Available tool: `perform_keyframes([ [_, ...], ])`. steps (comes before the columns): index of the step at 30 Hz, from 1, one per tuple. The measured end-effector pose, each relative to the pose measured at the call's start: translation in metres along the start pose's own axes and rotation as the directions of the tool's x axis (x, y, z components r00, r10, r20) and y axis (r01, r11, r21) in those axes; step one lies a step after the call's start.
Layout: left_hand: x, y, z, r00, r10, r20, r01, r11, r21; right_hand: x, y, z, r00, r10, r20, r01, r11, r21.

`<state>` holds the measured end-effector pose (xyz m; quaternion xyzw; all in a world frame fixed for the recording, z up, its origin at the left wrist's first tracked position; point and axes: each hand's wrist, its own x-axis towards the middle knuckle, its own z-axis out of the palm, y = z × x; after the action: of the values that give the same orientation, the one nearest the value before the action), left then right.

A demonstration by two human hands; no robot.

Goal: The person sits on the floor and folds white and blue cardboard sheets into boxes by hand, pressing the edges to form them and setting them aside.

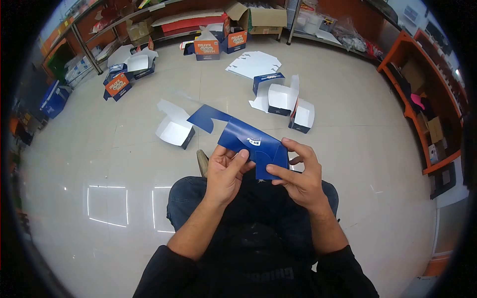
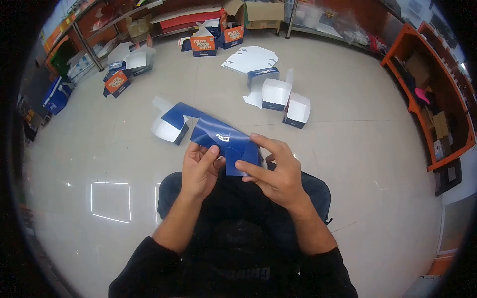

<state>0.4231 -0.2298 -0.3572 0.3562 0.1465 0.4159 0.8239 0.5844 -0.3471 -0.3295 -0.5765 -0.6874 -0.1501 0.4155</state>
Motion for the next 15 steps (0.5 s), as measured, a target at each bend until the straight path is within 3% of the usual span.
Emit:
perform_keyframes([
  [2,-0.001,-0.002,0.003,1.000,0.026,-0.003,-0.026,1.000,0.007,0.000,0.001,-0.002,0.999,0.043,-0.017,-0.039,0.976,0.216],
  [3,-0.002,-0.002,0.004,0.999,0.052,-0.006,-0.052,0.999,0.013,0.001,0.001,-0.003,0.999,0.043,-0.017,-0.038,0.975,0.217],
  [11,-0.009,-0.014,0.004,0.995,0.098,0.012,-0.098,0.995,0.024,0.007,-0.014,-0.004,1.000,0.024,-0.012,-0.025,0.999,-0.048],
  [15,-0.009,-0.012,0.002,0.997,0.075,-0.015,-0.075,0.997,-0.018,0.007,-0.010,0.000,1.000,-0.009,0.029,0.010,1.000,-0.028],
])
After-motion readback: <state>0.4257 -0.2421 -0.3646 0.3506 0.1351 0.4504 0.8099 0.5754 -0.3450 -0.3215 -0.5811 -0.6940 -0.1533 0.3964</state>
